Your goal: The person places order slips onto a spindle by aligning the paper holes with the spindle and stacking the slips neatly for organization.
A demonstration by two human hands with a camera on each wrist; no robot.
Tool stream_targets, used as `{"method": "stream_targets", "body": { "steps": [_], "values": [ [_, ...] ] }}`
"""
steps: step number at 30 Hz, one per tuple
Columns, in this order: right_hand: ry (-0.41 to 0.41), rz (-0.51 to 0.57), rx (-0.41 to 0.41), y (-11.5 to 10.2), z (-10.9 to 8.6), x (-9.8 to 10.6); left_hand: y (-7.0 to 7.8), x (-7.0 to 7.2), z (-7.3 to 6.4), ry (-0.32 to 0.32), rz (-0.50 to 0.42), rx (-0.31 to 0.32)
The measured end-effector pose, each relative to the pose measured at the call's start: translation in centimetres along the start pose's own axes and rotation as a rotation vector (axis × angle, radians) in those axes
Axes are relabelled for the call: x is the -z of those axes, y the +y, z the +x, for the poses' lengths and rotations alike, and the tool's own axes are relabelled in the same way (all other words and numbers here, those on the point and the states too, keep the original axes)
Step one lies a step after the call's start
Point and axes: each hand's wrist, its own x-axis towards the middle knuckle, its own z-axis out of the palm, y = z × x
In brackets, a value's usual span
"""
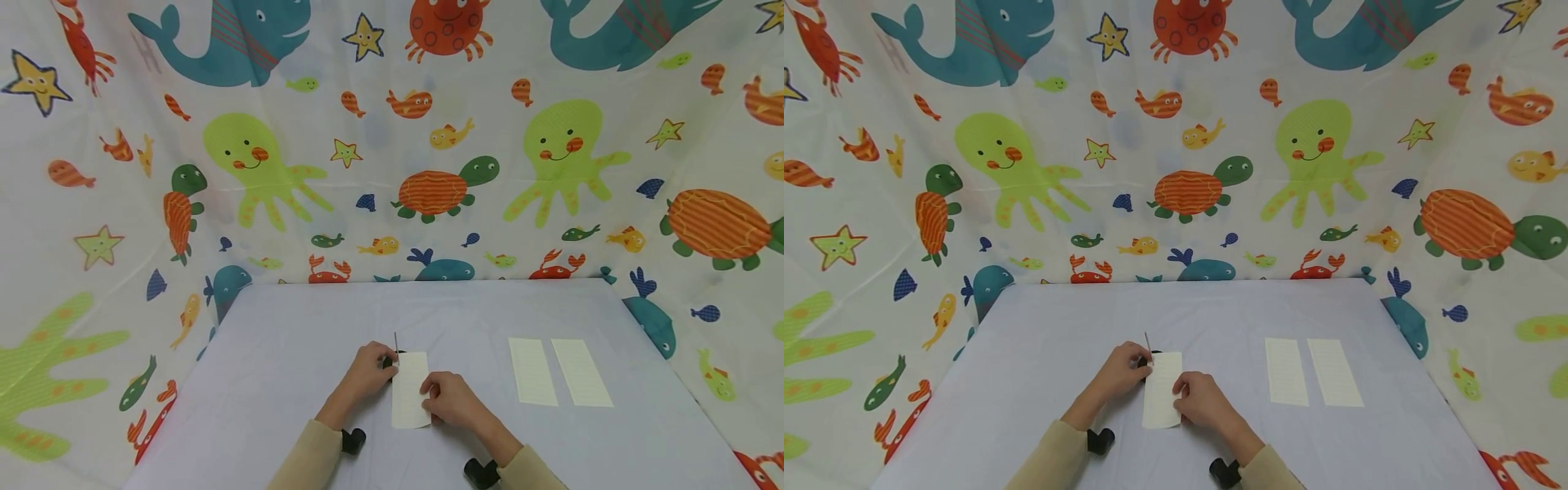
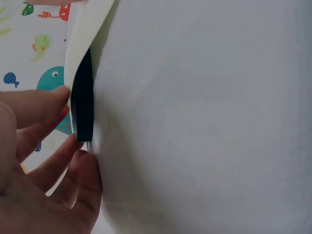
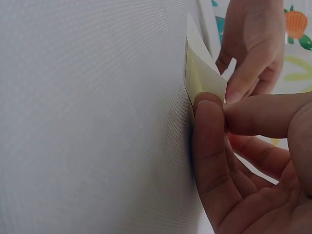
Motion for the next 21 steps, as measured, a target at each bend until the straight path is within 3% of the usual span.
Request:
{"method": "stream_targets", "body": {
  "steps": [12,21],
  "values": [
    [-0.026,-0.053,0.006,0.0,-0.2,0.1,0.9,0.3,-0.3,-0.007,0.032,0.032],
    [-0.060,-0.121,0.037,-0.2,-1.1,1.4,1.0,0.2,-0.2,-0.008,0.030,0.049]
  ]
}}
